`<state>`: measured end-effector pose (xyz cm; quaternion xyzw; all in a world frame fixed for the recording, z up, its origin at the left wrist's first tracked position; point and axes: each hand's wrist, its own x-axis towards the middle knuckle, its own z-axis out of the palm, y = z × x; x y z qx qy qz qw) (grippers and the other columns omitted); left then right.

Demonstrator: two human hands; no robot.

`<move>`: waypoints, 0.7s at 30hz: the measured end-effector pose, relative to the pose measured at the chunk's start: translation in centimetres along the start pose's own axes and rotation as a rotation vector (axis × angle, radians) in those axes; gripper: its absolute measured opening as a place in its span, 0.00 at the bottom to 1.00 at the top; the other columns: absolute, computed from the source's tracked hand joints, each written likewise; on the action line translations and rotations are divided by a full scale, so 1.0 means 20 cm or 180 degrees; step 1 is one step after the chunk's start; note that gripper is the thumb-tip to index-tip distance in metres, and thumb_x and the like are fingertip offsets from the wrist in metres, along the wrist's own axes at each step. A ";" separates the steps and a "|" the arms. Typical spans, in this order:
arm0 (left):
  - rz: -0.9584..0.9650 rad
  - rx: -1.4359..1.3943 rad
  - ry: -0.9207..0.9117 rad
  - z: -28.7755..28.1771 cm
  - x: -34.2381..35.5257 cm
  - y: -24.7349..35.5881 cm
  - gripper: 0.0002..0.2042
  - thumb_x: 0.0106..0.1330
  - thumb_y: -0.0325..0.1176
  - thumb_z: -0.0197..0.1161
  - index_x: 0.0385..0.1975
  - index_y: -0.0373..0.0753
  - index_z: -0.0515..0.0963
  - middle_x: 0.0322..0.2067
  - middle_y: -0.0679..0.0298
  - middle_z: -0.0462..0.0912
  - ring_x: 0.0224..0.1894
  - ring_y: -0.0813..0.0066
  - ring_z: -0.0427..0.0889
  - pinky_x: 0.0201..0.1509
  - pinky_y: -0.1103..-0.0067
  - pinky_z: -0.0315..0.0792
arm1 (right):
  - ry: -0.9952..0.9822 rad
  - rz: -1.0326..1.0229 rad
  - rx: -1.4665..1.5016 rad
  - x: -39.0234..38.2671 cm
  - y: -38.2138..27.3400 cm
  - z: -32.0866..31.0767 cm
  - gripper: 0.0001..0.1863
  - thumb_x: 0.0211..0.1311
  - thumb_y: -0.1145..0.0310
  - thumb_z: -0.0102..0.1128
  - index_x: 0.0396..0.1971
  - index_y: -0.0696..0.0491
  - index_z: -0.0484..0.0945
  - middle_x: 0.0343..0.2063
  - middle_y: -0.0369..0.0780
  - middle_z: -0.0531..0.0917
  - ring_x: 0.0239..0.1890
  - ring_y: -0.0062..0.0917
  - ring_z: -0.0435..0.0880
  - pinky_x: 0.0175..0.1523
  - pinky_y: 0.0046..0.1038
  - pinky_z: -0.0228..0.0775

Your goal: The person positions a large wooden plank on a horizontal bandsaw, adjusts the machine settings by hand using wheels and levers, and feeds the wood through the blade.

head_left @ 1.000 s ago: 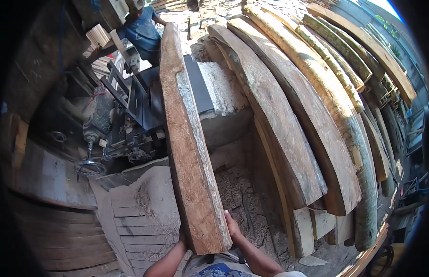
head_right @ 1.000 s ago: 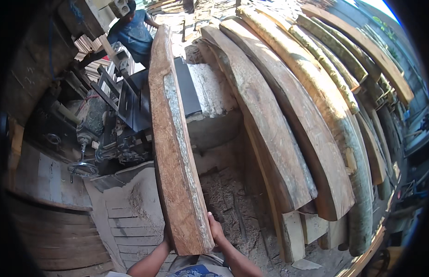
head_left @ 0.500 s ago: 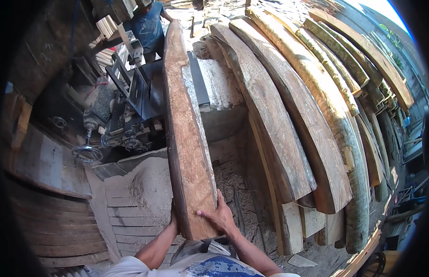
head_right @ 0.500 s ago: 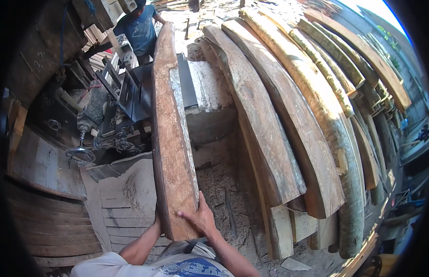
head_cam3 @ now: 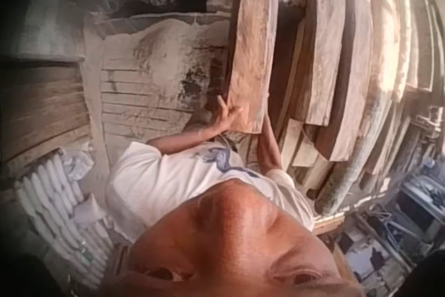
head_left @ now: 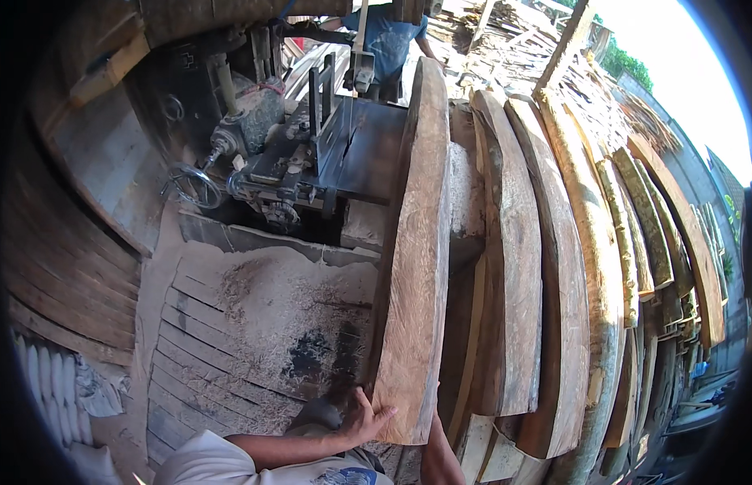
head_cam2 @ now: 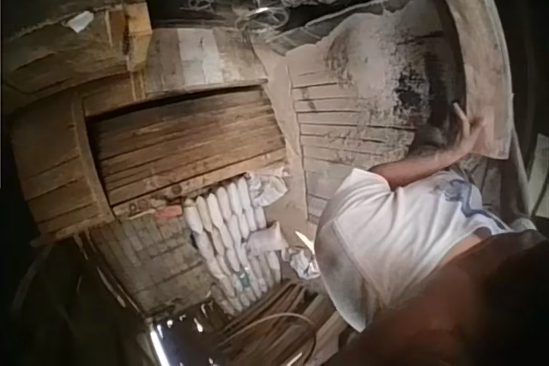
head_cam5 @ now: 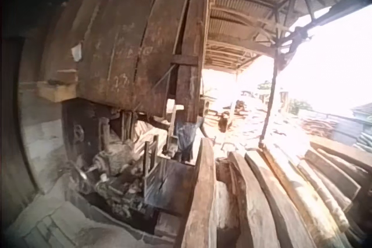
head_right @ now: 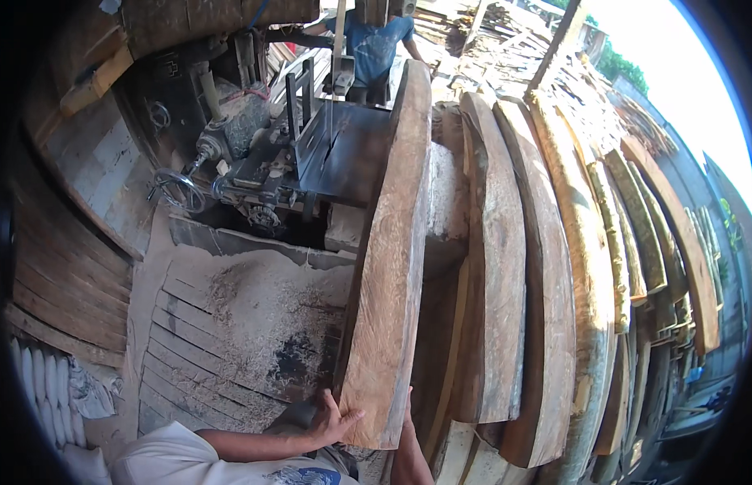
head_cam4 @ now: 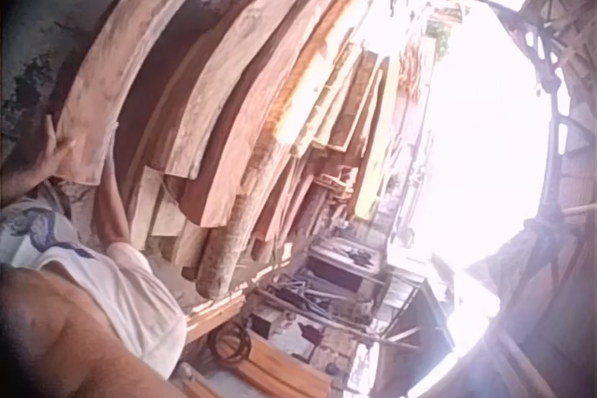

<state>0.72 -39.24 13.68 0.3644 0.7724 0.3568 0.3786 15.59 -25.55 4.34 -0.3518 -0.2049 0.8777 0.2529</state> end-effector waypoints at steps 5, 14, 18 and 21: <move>-0.0537 -0.0848 -0.0207 -0.13 0.02 0.14 0.49 0.56 0.63 0.61 0.55 0.21 0.47 0.52 0.29 0.60 0.55 0.39 0.67 0.56 0.58 0.62 | -0.0159 0.0077 -0.0248 0.07 -0.05 -0.04 0.43 0.66 0.33 0.32 0.68 0.53 0.53 0.65 0.44 0.63 0.65 0.38 0.63 0.69 0.41 0.54; -0.0667 -0.1839 0.0528 -0.11 0.14 -0.08 0.29 0.66 0.53 0.56 0.47 0.27 0.65 0.37 0.53 0.72 0.45 0.62 0.72 0.50 0.64 0.64 | -0.0313 0.0055 -0.0549 0.08 -0.13 -0.02 0.42 0.66 0.34 0.31 0.69 0.52 0.52 0.66 0.43 0.60 0.66 0.38 0.62 0.69 0.41 0.53; -0.1693 -0.2093 -0.0086 0.12 0.36 -0.51 0.33 0.72 0.58 0.39 0.49 0.30 0.74 0.47 0.49 0.78 0.50 0.69 0.76 0.54 0.70 0.66 | -0.0191 0.0057 -0.0777 0.15 -0.24 0.00 0.43 0.65 0.33 0.32 0.68 0.52 0.53 0.67 0.43 0.60 0.66 0.38 0.61 0.70 0.42 0.52; -0.1687 -0.2696 -0.0211 0.23 0.41 -0.45 0.33 0.70 0.60 0.40 0.50 0.32 0.74 0.47 0.51 0.78 0.50 0.71 0.76 0.55 0.72 0.67 | -0.0273 -0.0092 -0.0903 0.22 -0.30 0.03 0.43 0.65 0.33 0.32 0.68 0.52 0.54 0.66 0.43 0.61 0.66 0.39 0.61 0.69 0.42 0.51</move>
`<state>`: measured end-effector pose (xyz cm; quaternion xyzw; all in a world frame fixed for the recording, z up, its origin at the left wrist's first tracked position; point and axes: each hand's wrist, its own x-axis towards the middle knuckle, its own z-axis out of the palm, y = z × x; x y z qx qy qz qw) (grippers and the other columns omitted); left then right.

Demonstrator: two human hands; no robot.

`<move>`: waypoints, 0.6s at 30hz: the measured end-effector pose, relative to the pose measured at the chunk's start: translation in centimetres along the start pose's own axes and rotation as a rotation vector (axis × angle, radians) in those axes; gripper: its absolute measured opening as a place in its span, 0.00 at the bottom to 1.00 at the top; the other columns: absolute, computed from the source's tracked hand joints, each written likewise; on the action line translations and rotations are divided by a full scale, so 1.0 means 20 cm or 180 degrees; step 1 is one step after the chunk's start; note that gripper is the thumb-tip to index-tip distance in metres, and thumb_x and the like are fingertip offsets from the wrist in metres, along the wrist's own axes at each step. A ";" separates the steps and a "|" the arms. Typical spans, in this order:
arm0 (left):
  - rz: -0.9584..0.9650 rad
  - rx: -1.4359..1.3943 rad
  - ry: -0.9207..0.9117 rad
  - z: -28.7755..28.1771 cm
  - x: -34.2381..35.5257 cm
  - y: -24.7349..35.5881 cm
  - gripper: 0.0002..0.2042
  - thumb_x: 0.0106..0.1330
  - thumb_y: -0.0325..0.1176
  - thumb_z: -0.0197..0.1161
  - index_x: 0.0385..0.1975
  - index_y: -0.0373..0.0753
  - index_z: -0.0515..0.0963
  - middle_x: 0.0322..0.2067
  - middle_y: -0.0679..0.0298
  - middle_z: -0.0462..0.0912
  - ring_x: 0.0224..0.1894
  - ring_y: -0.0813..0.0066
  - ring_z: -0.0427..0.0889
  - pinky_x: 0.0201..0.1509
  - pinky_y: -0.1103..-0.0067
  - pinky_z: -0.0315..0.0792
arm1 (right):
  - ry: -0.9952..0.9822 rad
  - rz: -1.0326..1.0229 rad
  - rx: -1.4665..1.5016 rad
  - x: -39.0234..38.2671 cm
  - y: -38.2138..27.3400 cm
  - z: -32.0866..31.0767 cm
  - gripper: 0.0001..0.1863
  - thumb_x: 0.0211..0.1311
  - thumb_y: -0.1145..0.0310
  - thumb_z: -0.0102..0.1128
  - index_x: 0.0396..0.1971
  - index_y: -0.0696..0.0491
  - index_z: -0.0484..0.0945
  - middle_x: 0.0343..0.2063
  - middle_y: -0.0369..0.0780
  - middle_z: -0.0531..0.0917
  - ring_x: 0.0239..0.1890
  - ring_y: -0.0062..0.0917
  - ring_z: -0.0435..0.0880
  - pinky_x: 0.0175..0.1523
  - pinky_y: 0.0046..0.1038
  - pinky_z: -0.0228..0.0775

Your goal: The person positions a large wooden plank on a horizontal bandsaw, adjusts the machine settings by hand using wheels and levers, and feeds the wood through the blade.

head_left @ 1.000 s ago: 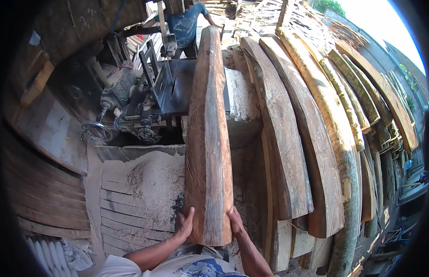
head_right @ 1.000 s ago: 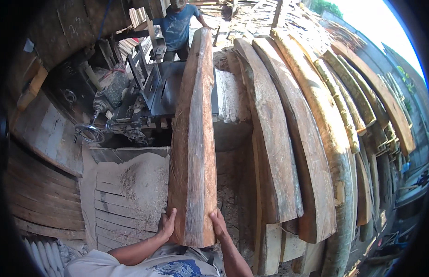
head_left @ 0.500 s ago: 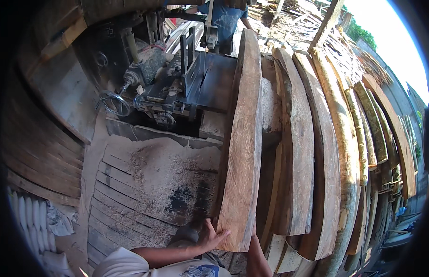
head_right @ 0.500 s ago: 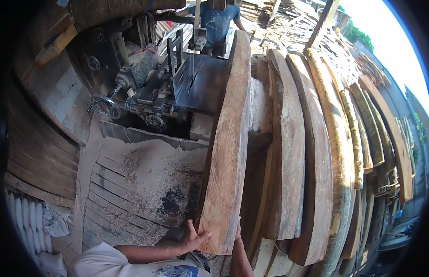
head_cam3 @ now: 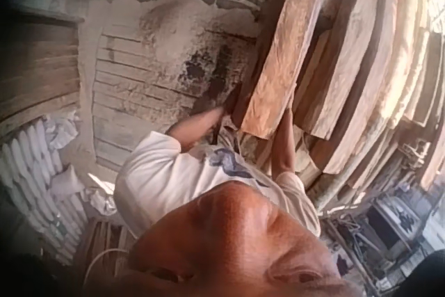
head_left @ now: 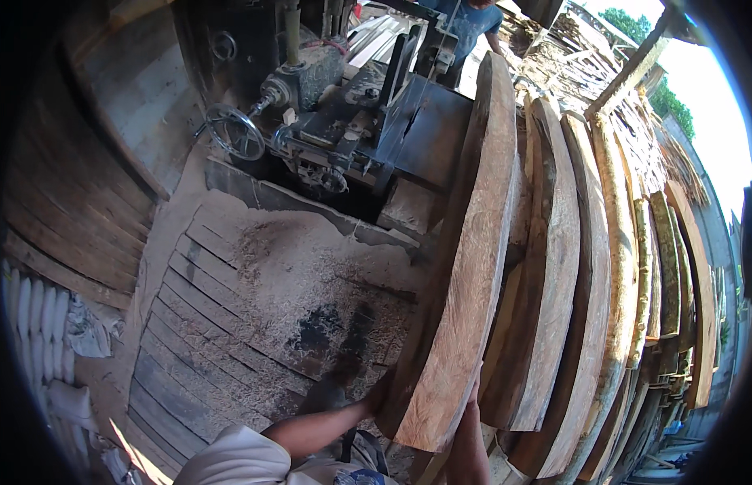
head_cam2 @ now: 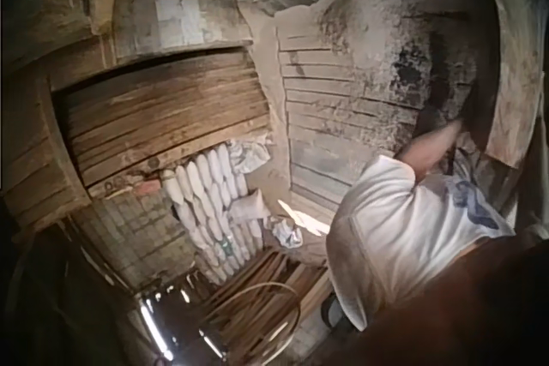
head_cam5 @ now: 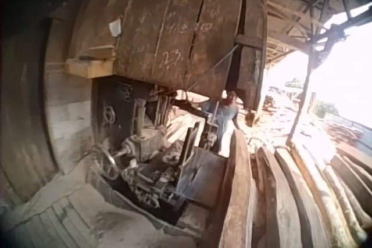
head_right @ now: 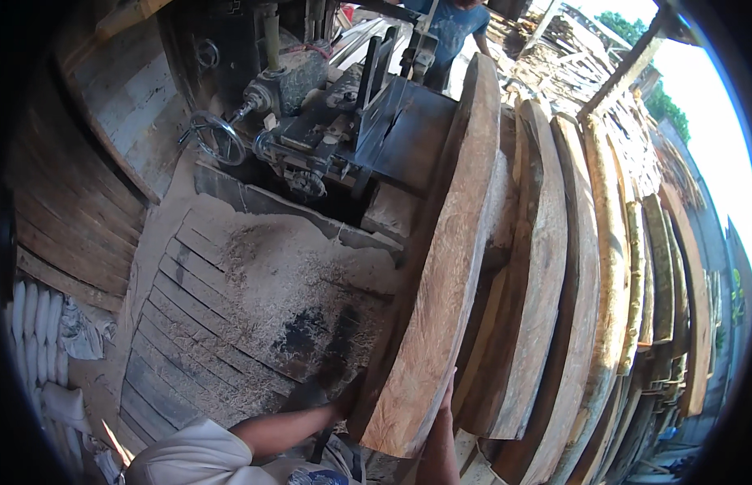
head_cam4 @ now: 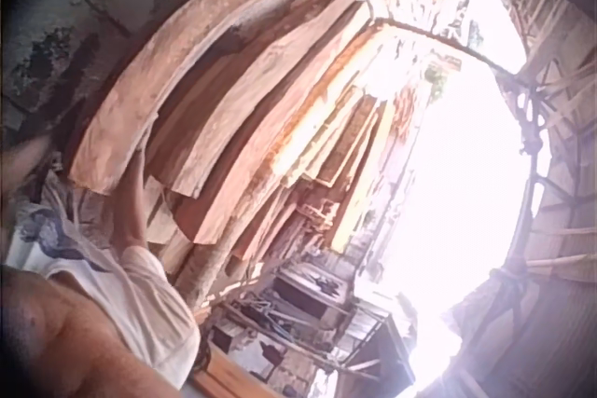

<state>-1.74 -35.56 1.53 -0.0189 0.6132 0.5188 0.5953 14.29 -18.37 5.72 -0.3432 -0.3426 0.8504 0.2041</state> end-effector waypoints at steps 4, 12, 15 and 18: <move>-0.0124 -0.1553 -0.1164 -0.09 -0.08 0.01 0.33 0.68 0.63 0.42 0.52 0.36 0.73 0.48 0.57 0.79 0.51 0.74 0.77 0.57 0.75 0.68 | -0.0217 -0.0169 0.0125 0.06 0.03 0.15 0.43 0.65 0.33 0.32 0.68 0.52 0.54 0.66 0.44 0.61 0.65 0.39 0.61 0.69 0.41 0.51; 0.0026 -0.1526 -0.1626 -0.65 -0.42 -0.22 0.33 0.69 0.62 0.40 0.61 0.41 0.66 0.56 0.62 0.74 0.55 0.71 0.75 0.62 0.73 0.66 | -0.0243 -0.0260 0.0642 -0.24 0.56 0.47 0.44 0.64 0.32 0.33 0.68 0.52 0.55 0.65 0.44 0.62 0.65 0.39 0.62 0.69 0.41 0.51; -0.0165 -0.1815 -0.1666 -0.82 -0.62 -0.48 0.33 0.70 0.61 0.39 0.62 0.40 0.65 0.56 0.62 0.73 0.56 0.70 0.74 0.64 0.71 0.65 | -0.0089 0.0236 0.0706 -0.49 0.65 0.63 0.46 0.61 0.29 0.34 0.68 0.52 0.55 0.64 0.45 0.64 0.64 0.39 0.64 0.68 0.40 0.53; -0.0322 -0.1436 -0.1324 -0.83 -0.90 -0.62 0.35 0.69 0.64 0.35 0.64 0.40 0.63 0.60 0.56 0.69 0.59 0.61 0.71 0.64 0.66 0.64 | -0.0006 0.0312 0.0623 -0.78 0.79 0.65 0.47 0.60 0.28 0.36 0.67 0.52 0.57 0.64 0.45 0.65 0.64 0.39 0.64 0.68 0.41 0.53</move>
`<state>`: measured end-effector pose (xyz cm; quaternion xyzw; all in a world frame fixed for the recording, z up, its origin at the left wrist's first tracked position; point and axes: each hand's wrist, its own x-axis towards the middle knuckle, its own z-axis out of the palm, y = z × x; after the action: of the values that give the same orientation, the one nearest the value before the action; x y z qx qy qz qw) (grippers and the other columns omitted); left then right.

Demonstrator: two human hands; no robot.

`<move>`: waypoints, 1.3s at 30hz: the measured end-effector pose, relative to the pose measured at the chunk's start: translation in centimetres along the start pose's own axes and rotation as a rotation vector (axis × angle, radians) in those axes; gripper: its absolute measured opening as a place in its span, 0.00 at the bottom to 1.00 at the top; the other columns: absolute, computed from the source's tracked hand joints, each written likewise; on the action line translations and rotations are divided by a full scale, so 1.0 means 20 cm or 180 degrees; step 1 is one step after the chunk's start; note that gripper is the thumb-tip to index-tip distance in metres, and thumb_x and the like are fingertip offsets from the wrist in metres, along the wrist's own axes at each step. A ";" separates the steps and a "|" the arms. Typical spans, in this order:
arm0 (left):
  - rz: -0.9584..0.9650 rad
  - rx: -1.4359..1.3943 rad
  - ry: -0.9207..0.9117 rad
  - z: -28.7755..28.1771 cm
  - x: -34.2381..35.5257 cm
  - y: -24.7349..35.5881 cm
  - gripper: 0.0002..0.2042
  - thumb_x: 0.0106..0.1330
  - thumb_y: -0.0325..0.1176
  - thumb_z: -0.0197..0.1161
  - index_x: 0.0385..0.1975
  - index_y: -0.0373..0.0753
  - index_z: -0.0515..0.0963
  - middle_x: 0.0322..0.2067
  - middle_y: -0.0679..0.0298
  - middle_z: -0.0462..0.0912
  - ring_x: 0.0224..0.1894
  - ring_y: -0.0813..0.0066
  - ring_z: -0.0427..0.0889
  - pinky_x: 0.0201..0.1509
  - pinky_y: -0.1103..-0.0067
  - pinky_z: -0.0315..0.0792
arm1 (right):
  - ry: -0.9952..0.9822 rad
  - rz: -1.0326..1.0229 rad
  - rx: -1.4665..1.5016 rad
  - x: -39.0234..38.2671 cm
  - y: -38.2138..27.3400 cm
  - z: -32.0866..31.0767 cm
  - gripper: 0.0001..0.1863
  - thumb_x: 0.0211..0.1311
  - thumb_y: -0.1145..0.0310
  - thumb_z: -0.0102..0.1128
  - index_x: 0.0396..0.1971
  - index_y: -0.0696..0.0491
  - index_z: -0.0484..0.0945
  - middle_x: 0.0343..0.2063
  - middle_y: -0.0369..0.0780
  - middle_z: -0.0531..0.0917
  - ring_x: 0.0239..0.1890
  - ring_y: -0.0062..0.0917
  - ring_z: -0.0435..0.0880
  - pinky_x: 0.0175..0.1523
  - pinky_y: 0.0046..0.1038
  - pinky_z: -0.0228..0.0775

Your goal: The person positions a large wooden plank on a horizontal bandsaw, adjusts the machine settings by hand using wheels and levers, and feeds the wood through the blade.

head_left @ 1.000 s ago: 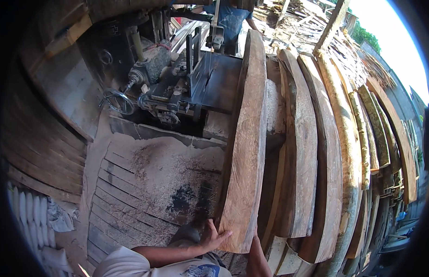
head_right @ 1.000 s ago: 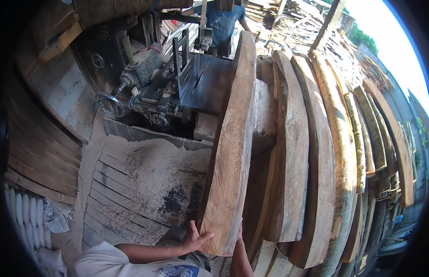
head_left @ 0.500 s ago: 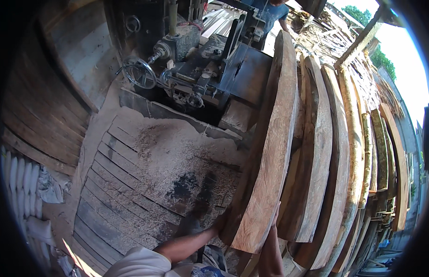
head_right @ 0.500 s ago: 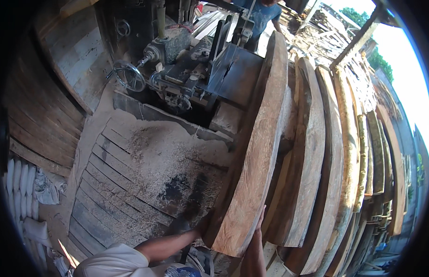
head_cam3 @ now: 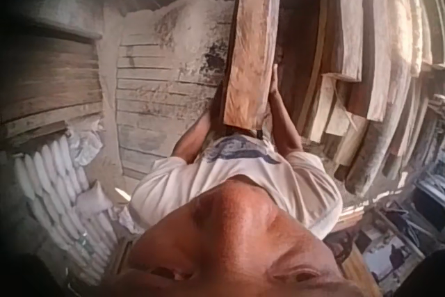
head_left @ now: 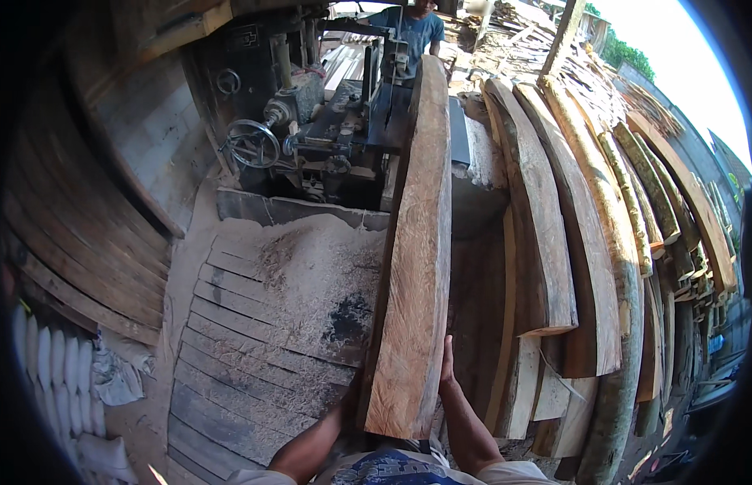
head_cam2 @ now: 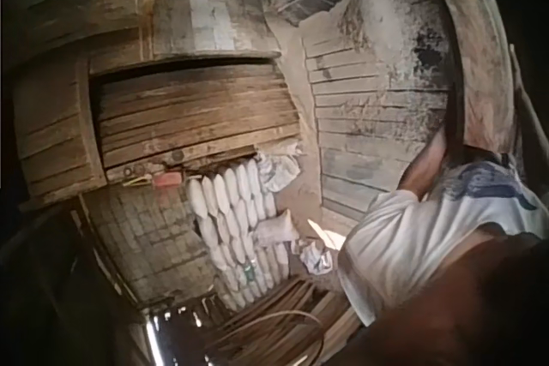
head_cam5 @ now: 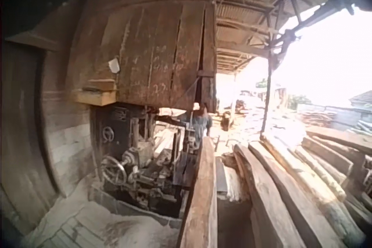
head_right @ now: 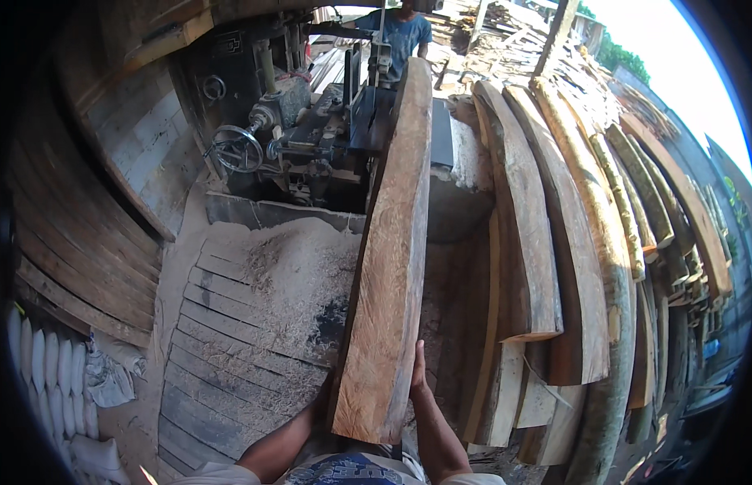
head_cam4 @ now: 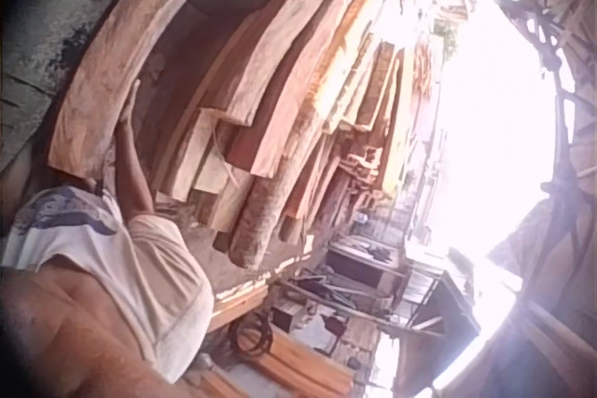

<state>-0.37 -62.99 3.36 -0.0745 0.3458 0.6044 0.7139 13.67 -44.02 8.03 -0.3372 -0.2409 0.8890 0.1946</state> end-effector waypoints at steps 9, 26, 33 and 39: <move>0.0381 0.0401 0.0692 -0.49 -0.69 -0.70 0.38 0.65 0.67 0.44 0.62 0.37 0.65 0.57 0.56 0.72 0.54 0.66 0.75 0.56 0.68 0.69 | 0.0190 -0.0184 -0.0393 -0.67 0.74 -0.08 0.48 0.59 0.27 0.36 0.68 0.51 0.54 0.64 0.45 0.64 0.64 0.39 0.64 0.68 0.41 0.54; -0.0100 -0.0336 0.0116 -0.92 -1.93 -1.13 0.38 0.66 0.66 0.38 0.65 0.40 0.61 0.60 0.54 0.69 0.58 0.60 0.72 0.61 0.66 0.67 | 0.0343 -0.0116 -0.0265 -1.70 1.74 0.29 0.50 0.55 0.28 0.43 0.67 0.54 0.56 0.63 0.47 0.64 0.63 0.40 0.65 0.67 0.41 0.55; -0.0349 -0.0135 0.0210 -0.91 -2.41 -1.44 0.37 0.68 0.65 0.33 0.66 0.42 0.59 0.62 0.56 0.67 0.61 0.57 0.69 0.67 0.65 0.62 | 0.0126 -0.0073 -0.0177 -2.15 2.08 0.28 0.49 0.59 0.29 0.38 0.67 0.57 0.54 0.62 0.50 0.65 0.62 0.40 0.67 0.66 0.39 0.56; -0.0281 -0.0087 0.0120 -1.06 -2.72 -1.96 0.37 0.68 0.65 0.35 0.67 0.43 0.58 0.62 0.57 0.67 0.61 0.57 0.69 0.65 0.64 0.64 | 0.0189 -0.0134 -0.0269 -2.61 2.34 0.14 0.48 0.59 0.30 0.38 0.67 0.57 0.55 0.62 0.50 0.66 0.62 0.40 0.66 0.67 0.39 0.55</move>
<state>25.23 -128.48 7.02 -0.1108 0.3473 0.5755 0.7321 39.51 -109.30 10.19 -0.3662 -0.2794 0.8634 0.2058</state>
